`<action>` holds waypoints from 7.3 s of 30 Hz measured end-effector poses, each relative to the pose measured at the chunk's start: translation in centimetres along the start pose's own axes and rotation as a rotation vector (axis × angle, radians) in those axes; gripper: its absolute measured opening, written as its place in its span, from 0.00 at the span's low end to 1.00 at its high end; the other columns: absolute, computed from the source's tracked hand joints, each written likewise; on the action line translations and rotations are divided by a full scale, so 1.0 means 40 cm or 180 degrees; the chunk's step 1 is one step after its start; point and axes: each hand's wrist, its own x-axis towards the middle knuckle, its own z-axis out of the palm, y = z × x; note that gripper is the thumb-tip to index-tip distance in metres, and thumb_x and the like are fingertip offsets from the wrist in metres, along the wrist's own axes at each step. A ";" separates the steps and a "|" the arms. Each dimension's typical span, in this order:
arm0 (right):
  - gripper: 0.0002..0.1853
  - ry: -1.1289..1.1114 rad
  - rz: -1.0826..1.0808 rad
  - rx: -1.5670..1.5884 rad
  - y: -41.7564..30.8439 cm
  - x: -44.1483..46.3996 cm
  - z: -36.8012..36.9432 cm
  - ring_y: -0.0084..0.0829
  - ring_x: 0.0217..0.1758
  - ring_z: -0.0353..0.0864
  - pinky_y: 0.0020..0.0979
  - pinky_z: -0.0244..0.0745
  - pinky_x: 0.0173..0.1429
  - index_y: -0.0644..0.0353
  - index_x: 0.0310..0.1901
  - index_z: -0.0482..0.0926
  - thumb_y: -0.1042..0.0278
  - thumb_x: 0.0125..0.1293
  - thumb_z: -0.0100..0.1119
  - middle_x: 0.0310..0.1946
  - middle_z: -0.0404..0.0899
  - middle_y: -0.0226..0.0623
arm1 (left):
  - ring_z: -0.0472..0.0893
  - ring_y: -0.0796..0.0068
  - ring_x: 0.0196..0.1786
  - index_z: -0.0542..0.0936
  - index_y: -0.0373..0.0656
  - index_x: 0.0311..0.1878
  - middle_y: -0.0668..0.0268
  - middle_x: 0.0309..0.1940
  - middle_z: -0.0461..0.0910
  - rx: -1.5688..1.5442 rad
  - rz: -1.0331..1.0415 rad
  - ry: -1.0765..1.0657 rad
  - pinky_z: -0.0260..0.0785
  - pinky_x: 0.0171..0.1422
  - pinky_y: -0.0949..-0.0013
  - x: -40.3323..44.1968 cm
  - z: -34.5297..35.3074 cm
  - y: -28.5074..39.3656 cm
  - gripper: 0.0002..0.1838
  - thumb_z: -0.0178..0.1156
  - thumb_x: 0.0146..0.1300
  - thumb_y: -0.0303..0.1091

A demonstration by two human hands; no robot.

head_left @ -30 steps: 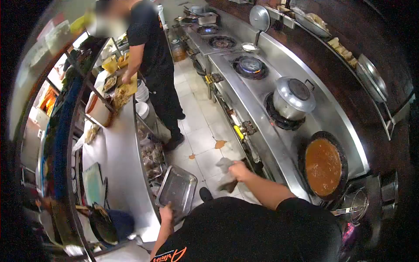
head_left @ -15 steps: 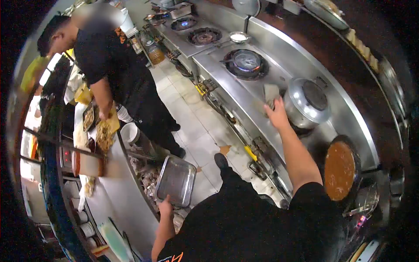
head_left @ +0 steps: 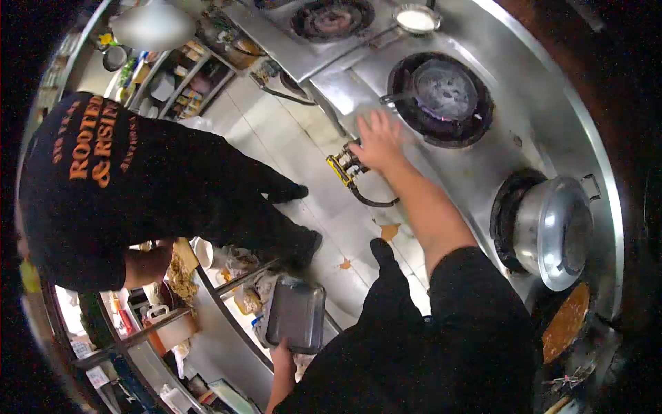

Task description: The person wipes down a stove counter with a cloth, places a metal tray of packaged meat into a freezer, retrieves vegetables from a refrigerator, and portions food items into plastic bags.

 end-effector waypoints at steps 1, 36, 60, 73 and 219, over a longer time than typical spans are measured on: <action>0.38 0.0073 0.0012 0.0027 -0.017 0.061 0.024 0.48 0.77 0.46 0.61 0.40 0.74 0.51 0.70 0.62 0.43 0.61 0.56 0.73 0.52 0.46 | 0.79 0.58 0.50 0.71 0.32 0.59 0.55 0.52 0.77 -0.0196 -0.0011 -0.0097 0.70 0.57 0.57 0.010 0.031 0.035 0.21 0.59 0.63 0.26; 0.34 0.0325 0.3797 -0.0457 0.227 -1.213 -0.147 0.50 0.76 0.50 0.59 0.49 0.69 0.47 0.72 0.57 0.46 0.67 0.49 0.74 0.53 0.44 | 0.79 0.65 0.49 0.76 0.28 0.54 0.58 0.51 0.80 0.2421 0.2115 -0.2523 0.69 0.57 0.63 0.477 0.137 0.154 0.20 0.62 0.62 0.32; 0.29 0.1181 0.3605 -0.0746 0.700 -2.277 -0.243 0.54 0.74 0.52 0.57 0.46 0.71 0.62 0.63 0.68 0.64 0.59 0.55 0.67 0.61 0.52 | 0.80 0.59 0.38 0.77 0.41 0.53 0.60 0.40 0.79 0.2470 0.0596 -0.1891 0.72 0.38 0.58 -0.162 0.301 -0.313 0.20 0.62 0.61 0.42; 0.28 -0.0056 0.2697 0.0425 0.588 -1.420 -0.274 0.49 0.77 0.44 0.61 0.38 0.73 0.48 0.69 0.62 0.49 0.70 0.44 0.75 0.47 0.40 | 0.80 0.60 0.34 0.77 0.34 0.50 0.57 0.36 0.80 0.3945 0.1487 -0.0924 0.72 0.33 0.55 -0.346 0.064 -0.404 0.24 0.63 0.61 0.45; 0.16 -0.5290 -0.3217 0.1636 -1.817 -3.818 0.170 0.22 0.33 0.74 0.28 0.71 0.39 0.67 0.46 0.81 0.62 0.65 0.56 0.31 0.81 0.32 | 0.79 0.65 0.53 0.67 0.34 0.63 0.57 0.55 0.76 -0.4298 0.1317 0.1889 0.71 0.59 0.57 -0.896 -2.101 -2.289 0.24 0.56 0.70 0.39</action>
